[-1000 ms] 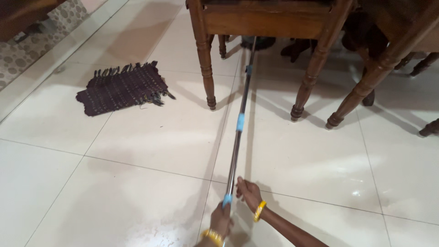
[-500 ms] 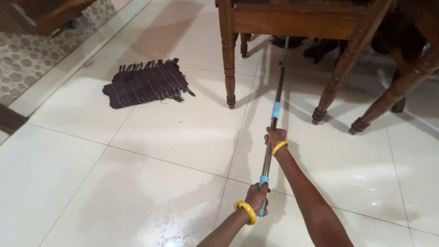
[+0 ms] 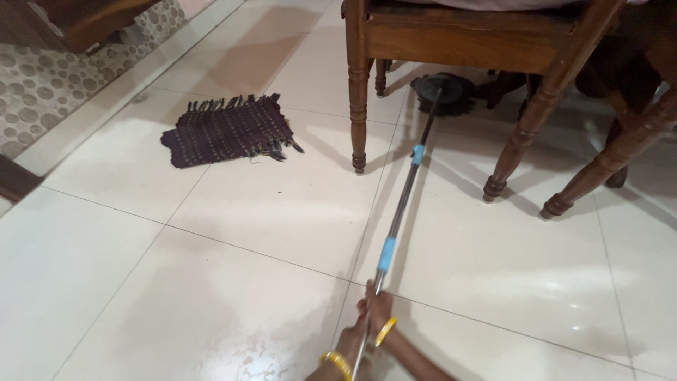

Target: The person mops a tiled floor around furniture and a rug, then rinses and wrings the mop head in a bucket of water before mopping under a wooden dining chair.

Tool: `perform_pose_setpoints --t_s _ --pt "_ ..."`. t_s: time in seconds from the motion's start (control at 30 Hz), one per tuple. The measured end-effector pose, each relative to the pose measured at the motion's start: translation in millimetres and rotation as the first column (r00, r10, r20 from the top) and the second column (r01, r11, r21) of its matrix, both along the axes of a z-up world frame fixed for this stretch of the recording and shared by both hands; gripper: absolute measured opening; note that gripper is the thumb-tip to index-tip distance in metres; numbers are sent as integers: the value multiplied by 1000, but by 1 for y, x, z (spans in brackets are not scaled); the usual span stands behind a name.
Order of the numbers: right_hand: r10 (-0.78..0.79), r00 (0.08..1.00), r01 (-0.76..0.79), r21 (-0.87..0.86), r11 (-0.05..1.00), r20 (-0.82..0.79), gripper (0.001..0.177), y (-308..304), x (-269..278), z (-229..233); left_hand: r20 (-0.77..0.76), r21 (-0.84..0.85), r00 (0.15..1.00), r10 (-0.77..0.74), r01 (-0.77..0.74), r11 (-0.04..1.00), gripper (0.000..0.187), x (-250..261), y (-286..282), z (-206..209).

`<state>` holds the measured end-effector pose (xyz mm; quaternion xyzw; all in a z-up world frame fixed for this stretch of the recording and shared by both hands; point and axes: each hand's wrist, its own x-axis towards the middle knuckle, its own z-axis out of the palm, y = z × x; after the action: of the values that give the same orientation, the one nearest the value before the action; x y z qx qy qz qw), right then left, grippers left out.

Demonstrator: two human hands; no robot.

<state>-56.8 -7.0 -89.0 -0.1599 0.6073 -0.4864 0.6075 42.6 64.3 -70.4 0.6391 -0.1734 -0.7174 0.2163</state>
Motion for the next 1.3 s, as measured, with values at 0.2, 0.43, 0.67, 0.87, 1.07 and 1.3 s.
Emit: perform_pose_setpoints --t_s 0.2,0.43,0.67,0.87,1.07,1.3 --pt "105 994 -105 -19 994 13 38 -133 -56 39 -107 -297 982 155 -180 938 52 -59 -97 34" --pt "121 991 -122 -21 992 -56 40 -127 -41 41 -214 -325 954 209 -271 906 60 -53 -86 12" --pt "188 980 -189 6 982 69 33 48 14 14 -80 -46 954 291 -295 954 55 16 45 -34" --pt "209 977 -208 34 978 -47 45 -55 4 20 -180 -161 941 287 -316 935 60 -14 -14 -23" --pt "154 987 -153 -25 988 48 41 -89 -9 43 -22 -170 999 34 -37 985 65 -12 -60 56" --pt "243 970 -244 33 969 31 45 78 66 -2 -16 -81 995 93 -94 992 57 52 24 15"
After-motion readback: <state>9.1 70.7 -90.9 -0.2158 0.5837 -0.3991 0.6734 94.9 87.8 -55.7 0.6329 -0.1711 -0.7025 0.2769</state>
